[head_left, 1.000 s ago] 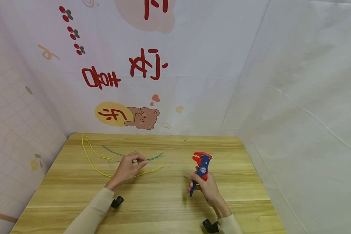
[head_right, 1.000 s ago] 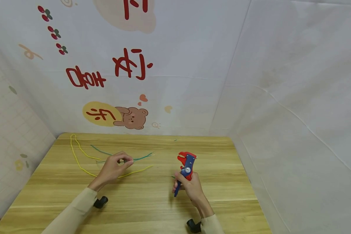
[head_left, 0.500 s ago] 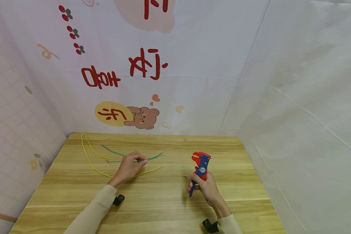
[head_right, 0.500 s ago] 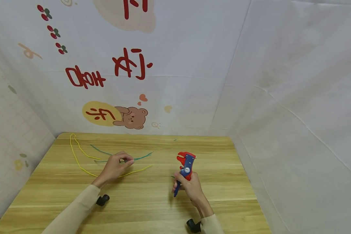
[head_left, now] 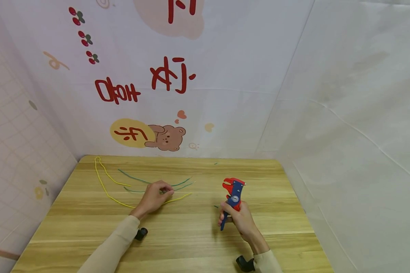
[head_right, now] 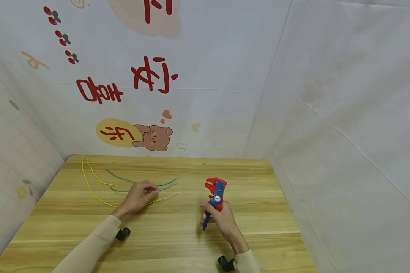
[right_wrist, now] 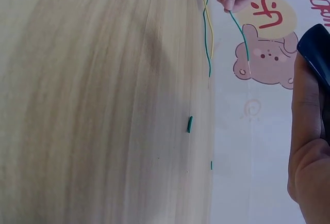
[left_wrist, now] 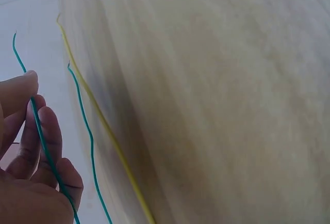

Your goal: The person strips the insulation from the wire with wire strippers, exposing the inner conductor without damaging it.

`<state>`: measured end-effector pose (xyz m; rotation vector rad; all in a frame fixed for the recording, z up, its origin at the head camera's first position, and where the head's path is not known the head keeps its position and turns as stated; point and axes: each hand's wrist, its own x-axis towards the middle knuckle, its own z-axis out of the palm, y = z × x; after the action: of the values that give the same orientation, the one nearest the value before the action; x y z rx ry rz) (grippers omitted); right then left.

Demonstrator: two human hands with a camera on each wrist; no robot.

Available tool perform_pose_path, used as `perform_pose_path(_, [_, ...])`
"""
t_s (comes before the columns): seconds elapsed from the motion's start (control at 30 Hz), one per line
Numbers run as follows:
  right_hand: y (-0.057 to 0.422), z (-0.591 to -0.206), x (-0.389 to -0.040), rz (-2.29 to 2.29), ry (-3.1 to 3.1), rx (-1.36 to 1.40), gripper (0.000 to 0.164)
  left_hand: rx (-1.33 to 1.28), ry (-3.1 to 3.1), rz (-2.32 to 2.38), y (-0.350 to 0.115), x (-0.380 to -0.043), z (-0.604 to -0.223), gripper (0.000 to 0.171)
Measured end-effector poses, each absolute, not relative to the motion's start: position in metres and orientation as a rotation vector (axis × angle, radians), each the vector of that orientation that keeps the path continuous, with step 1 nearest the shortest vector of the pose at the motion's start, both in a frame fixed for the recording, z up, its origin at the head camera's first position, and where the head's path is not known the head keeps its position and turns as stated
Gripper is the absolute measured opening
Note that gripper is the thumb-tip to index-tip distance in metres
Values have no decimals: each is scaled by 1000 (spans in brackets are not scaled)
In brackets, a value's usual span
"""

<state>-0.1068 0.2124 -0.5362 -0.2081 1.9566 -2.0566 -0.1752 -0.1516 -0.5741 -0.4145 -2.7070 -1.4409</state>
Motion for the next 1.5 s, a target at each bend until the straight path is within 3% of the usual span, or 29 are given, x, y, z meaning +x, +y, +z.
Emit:
perform_pose_path(0.17, [213,-537,-106,-2052,1939,-217,42,-422,-2732,-1427,-151,-176,-578,8])
perform_pose_path(0.97, [218,-543,-107,-2036,1882,-264,18,-330,-2826,-1353,-147,-177,-585,11])
perform_pose_path(1.3, [219,-544,-106,-2031,1870,-261,33,-313,-2832,-1315,-145,-181,-589,11])
perform_pose_path(1.5, [219,-544,-106,-2034,1846,-258,28,-287,-2830,-1306,-143,-181,-589,12])
